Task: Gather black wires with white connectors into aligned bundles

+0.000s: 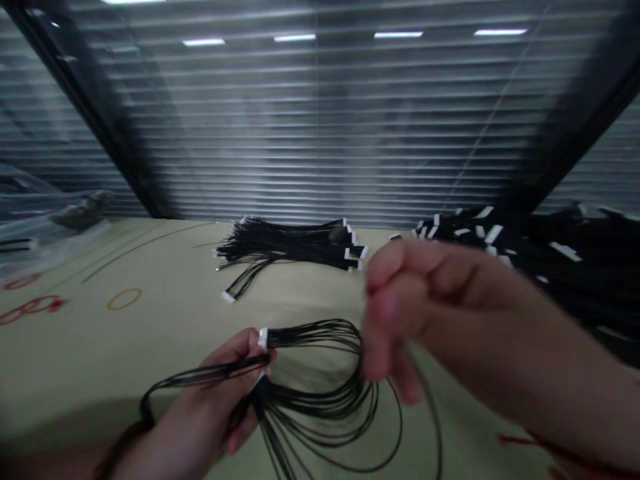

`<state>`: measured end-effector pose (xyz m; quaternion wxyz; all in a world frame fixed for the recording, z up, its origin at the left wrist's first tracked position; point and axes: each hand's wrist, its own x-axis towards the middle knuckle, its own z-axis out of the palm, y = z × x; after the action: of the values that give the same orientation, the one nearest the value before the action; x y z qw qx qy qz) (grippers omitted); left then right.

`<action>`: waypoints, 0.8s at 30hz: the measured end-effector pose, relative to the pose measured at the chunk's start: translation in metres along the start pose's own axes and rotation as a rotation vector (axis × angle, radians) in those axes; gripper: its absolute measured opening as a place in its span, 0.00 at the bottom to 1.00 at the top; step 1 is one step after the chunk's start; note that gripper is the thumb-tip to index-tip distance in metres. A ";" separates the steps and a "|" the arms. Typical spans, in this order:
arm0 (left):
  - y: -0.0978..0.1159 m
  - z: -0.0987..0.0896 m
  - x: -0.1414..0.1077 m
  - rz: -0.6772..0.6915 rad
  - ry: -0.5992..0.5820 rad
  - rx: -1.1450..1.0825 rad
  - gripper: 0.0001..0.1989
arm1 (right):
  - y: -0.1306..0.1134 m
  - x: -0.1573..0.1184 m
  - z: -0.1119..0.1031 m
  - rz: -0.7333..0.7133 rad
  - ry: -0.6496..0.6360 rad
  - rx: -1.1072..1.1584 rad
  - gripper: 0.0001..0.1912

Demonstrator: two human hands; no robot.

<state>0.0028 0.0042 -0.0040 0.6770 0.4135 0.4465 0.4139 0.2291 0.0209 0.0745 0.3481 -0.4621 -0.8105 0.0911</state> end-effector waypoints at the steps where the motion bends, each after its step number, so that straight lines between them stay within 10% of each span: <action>1: 0.001 0.000 0.000 -0.001 -0.009 -0.017 0.12 | -0.009 -0.005 0.009 -0.015 -0.083 0.020 0.15; 3: 0.004 0.001 -0.002 0.009 -0.042 -0.055 0.12 | -0.021 -0.016 0.028 -0.048 -0.217 -0.010 0.08; 8: 0.006 0.003 -0.007 0.004 -0.104 -0.107 0.16 | -0.026 -0.035 0.052 -0.228 -0.053 -0.237 0.10; 24: -0.006 -0.001 -0.007 0.002 -0.159 -0.117 0.17 | -0.029 -0.031 0.051 -0.429 0.071 -0.308 0.16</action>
<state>0.0015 -0.0042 -0.0082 0.7329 0.4053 0.3659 0.4058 0.1868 -0.0115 0.0351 0.3131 -0.3302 -0.8816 -0.1253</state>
